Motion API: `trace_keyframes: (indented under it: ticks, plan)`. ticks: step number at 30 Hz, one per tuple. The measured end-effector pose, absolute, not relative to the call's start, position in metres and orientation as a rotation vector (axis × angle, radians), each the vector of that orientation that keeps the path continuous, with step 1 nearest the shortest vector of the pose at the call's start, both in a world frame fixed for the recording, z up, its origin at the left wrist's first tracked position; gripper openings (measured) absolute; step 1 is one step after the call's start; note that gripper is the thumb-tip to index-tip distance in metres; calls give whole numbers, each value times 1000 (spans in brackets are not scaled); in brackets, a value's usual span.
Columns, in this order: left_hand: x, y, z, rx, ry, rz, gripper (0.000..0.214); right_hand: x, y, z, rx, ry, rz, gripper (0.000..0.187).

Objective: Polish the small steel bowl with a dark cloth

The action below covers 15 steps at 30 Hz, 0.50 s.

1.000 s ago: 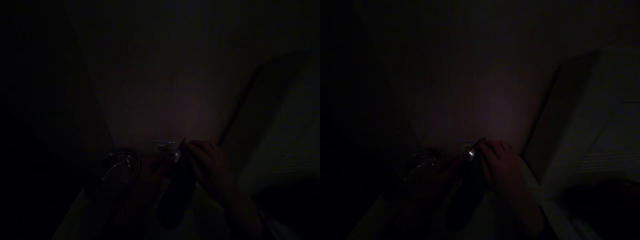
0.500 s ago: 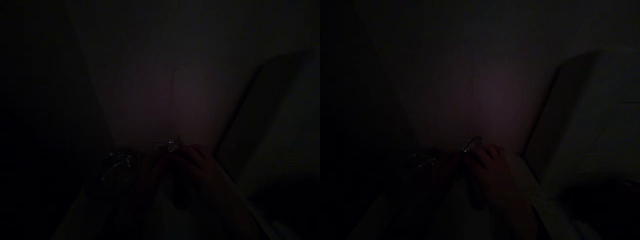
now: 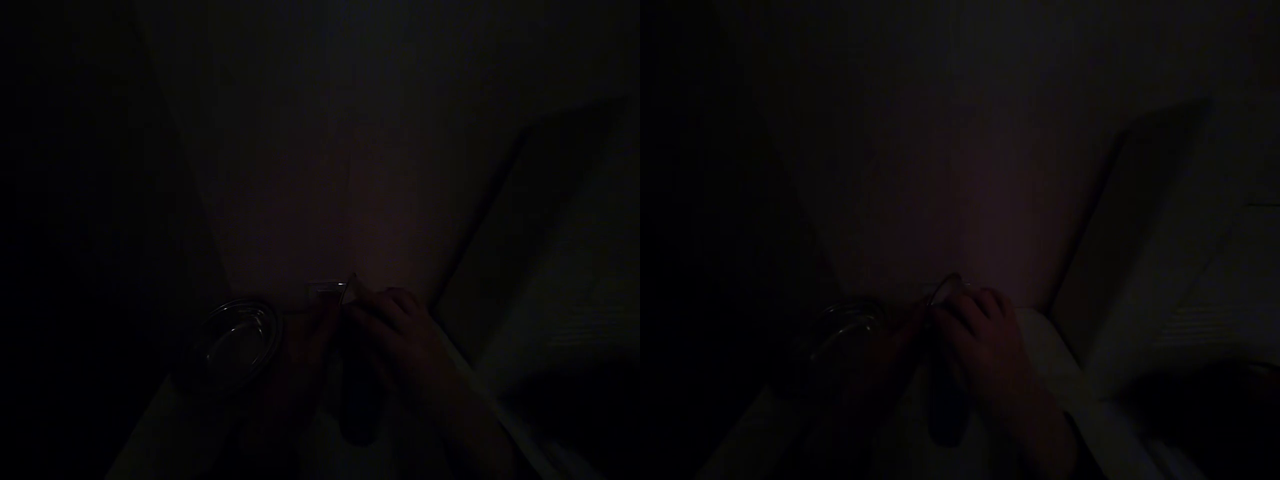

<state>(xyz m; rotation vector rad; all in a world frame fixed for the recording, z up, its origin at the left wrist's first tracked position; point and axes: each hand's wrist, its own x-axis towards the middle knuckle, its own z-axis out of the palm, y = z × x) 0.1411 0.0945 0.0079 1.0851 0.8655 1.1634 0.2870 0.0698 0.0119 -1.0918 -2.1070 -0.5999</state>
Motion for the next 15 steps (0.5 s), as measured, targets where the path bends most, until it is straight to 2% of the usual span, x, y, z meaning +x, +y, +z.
trace_keyframes:
  ticks: [6,15]
  plan:
    - [138,96,-2,1120,810,1093,25,292,73,7,-1258,-1972,-586,27]
    - [137,103,-8,1066,795,1144,36,285,71,12,-1026,-2098,-530,25]
